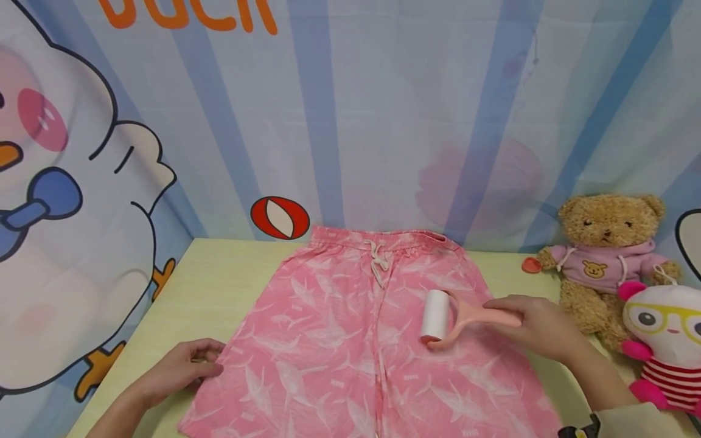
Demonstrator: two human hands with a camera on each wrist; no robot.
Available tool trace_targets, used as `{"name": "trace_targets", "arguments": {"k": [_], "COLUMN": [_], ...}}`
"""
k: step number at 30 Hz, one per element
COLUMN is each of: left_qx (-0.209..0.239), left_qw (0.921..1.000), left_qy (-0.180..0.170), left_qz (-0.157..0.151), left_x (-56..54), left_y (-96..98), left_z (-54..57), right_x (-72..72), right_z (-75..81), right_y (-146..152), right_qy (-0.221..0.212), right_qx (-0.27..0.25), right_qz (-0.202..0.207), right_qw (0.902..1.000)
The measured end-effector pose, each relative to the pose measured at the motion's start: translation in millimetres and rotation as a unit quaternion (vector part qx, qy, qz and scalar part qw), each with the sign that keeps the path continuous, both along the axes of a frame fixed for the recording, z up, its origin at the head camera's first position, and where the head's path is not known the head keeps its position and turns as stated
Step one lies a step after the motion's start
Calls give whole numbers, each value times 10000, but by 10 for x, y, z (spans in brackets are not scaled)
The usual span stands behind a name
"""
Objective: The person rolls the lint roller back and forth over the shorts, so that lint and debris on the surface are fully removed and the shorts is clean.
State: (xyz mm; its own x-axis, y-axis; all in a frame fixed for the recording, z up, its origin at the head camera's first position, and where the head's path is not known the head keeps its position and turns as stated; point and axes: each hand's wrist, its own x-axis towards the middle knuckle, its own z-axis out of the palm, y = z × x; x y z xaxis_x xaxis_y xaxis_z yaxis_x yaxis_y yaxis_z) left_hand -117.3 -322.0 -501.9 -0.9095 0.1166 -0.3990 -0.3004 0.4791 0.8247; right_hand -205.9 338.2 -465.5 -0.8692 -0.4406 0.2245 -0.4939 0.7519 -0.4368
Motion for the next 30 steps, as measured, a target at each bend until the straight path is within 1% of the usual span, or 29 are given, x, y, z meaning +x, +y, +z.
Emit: {"name": "trace_targets", "arguments": {"k": [4,10,16,23,26,30], "left_qx": [-19,2,19,-1,27,2], "left_qw": [10000,10000,10000,10000,10000,10000], "left_qy": [-23,5,-3,5,14,1], "left_qz": [21,9,17,16,2,30], "left_x": [3,2,15,10,16,13], "left_y": [12,17,10,3,5,5], "left_z": [6,20,13,-14,-6,-3], "right_x": [-42,-103,-138,-116,-95,-42], "right_z": [-41,-119,-169,-185,-204,-209], "right_y": [-182,-440,-645,-814,-825,-797], "right_qy": [-83,101,86,-173,-123,27], "right_qx": [-145,-356,-349,-378,-404,-471], "right_qz": [38,92,53,-131,-180,-122], "right_qw": [9999,9993,9993,9991,9989,9988]}}
